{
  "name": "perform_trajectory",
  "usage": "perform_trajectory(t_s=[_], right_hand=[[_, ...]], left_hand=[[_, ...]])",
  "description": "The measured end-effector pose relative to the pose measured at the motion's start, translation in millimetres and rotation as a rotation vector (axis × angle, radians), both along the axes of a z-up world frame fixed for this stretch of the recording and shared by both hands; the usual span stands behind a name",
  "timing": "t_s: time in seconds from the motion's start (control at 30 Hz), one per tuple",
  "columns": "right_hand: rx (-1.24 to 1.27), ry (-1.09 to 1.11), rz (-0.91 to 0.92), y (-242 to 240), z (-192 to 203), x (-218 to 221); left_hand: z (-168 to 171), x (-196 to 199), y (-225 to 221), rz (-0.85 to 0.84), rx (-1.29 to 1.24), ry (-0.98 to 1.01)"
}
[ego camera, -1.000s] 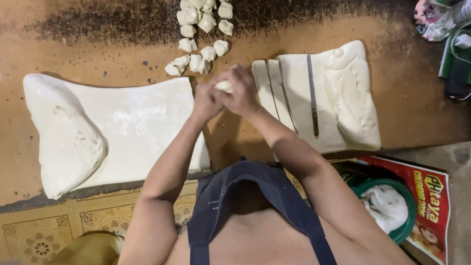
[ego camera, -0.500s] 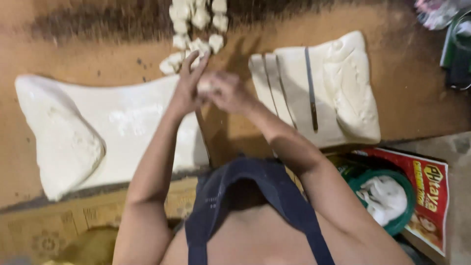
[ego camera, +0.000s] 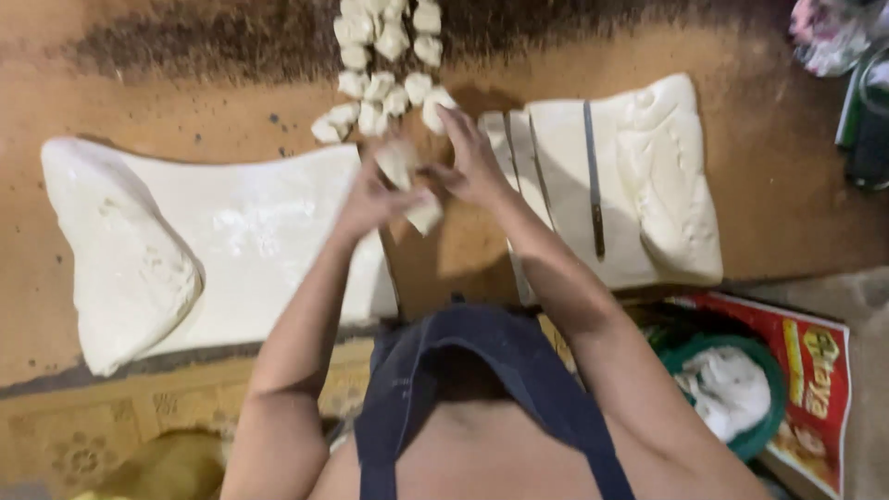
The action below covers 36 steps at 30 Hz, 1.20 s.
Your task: A person cuts large sheets of dough into strips using a knife and then pinches off small, uniform pieces by hand.
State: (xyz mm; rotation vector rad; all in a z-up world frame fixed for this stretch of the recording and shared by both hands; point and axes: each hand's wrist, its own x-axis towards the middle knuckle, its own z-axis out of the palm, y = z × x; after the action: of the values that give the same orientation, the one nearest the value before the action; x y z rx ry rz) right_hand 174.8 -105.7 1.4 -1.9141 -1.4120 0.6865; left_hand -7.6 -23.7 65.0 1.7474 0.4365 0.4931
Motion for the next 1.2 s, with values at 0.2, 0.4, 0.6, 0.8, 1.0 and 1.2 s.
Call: perform_trajectory(t_s=[0.2, 0.4, 0.6, 0.8, 1.0, 1.2], right_hand=[[0.076, 0.777, 0.322, 6.1, 40.7, -66.7], [0.355, 0.47, 0.2, -23.0, 25.8, -90.6], [0.483, -0.014, 0.142, -10.5, 55.5, -26.9], [0.803, -0.057, 0.137, 4.9, 78.3, -16.8], [0.699, -0.186, 0.125, 8.0, 24.8, -16.4], [0.797, -0.036, -0.018, 5.1, -22.9, -24.9]], left_hand=[[-7.4, -1.9, 19.6, 0.304, -0.277, -0.441], [-62.1, -2.1, 52.2, 0.771, -0.891, -0.66], [12.2, -0.5, 19.7, 0.105, -0.308, -0.341], [8.0, 20.1, 31.3, 0.029, 0.374, -0.232], [-35.4, 18.1, 14.2, 0.093, 0.332, -0.088], [-85.2, 11.5, -3.5, 0.12, 0.366, -0.105]])
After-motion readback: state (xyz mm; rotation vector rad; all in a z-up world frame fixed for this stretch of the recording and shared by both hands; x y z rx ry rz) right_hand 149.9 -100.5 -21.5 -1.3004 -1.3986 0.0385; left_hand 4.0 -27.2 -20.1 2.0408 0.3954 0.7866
